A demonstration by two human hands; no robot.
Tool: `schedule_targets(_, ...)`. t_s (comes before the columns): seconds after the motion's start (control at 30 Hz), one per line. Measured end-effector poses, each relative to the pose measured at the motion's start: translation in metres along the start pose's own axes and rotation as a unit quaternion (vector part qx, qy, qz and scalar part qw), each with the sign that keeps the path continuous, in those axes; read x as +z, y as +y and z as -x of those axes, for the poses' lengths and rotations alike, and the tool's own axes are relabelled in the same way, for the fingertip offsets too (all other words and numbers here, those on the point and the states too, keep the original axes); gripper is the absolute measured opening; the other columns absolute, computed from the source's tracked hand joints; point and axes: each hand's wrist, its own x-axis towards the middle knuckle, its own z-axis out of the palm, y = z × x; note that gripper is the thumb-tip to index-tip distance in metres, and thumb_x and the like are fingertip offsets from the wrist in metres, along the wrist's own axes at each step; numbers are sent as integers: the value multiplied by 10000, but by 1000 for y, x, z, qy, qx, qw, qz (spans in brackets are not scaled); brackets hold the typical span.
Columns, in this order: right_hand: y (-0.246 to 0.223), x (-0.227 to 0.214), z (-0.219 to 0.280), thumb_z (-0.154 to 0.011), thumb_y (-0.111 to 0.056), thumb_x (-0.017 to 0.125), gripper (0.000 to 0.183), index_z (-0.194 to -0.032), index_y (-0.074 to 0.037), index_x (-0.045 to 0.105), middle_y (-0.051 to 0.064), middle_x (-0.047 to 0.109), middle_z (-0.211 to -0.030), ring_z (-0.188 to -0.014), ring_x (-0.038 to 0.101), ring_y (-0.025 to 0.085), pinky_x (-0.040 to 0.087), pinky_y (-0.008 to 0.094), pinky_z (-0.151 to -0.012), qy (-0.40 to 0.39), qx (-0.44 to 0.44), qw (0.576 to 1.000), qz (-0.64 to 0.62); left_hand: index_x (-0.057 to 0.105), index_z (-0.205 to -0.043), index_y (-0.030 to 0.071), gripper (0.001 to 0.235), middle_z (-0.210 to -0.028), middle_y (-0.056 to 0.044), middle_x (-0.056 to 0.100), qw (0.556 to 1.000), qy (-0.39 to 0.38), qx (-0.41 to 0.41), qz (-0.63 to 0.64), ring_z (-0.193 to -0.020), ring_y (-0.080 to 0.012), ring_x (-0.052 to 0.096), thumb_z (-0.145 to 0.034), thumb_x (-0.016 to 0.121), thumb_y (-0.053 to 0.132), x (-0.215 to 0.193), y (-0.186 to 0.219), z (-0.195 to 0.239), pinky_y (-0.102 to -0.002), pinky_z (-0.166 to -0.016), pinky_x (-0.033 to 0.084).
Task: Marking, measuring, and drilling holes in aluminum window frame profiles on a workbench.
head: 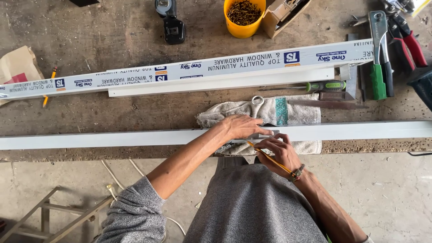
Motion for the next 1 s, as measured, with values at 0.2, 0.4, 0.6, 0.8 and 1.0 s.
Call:
schedule_targets(0.2,-7,7,-8,-875,-201,718,152,-1021,-187,761,14,809,-877,-915,765,211,425,406,-930,-6,4,1000,-3,467,-1561,357,755,-1244,-91,611,1000,0,5,-9,-632,-59,557,-971,556,-106,5,-5,-4,-222,-614,557)
schedule_targets(0.4,-4,-3,-2,-888,-208,714,134,-1006,-189,775,21,817,-879,-901,772,208,433,398,-894,-25,20,999,13,445,-1574,364,773,-1213,-81,611,1000,0,8,-22,-629,-61,558,-973,541,-112,4,-3,-4,-222,-625,562)
schedule_targets(0.6,7,3,5,-892,-204,714,129,-996,-173,784,42,820,-867,-888,779,225,443,404,-883,-24,28,999,5,406,-1594,381,798,-1230,-93,610,1000,-1,9,-9,-634,-61,562,-982,528,-117,10,-5,-8,-227,-632,570)
schedule_targets(0.8,17,-42,48,-888,-199,725,143,-999,-174,810,56,819,-911,-929,773,249,486,410,-891,48,73,991,-101,391,-1596,378,830,-1307,-170,622,995,10,-46,84,-707,-129,642,-974,501,-161,-34,3,24,-269,-685,592)
schedule_targets(1.0,65,-82,85,-985,-173,676,144,-1074,-151,787,78,740,-1044,-974,699,264,522,412,-909,154,150,977,-1,500,-1527,238,695,-1279,-204,653,912,95,-178,358,-887,-262,697,-958,520,-162,-61,0,59,-350,-827,594)
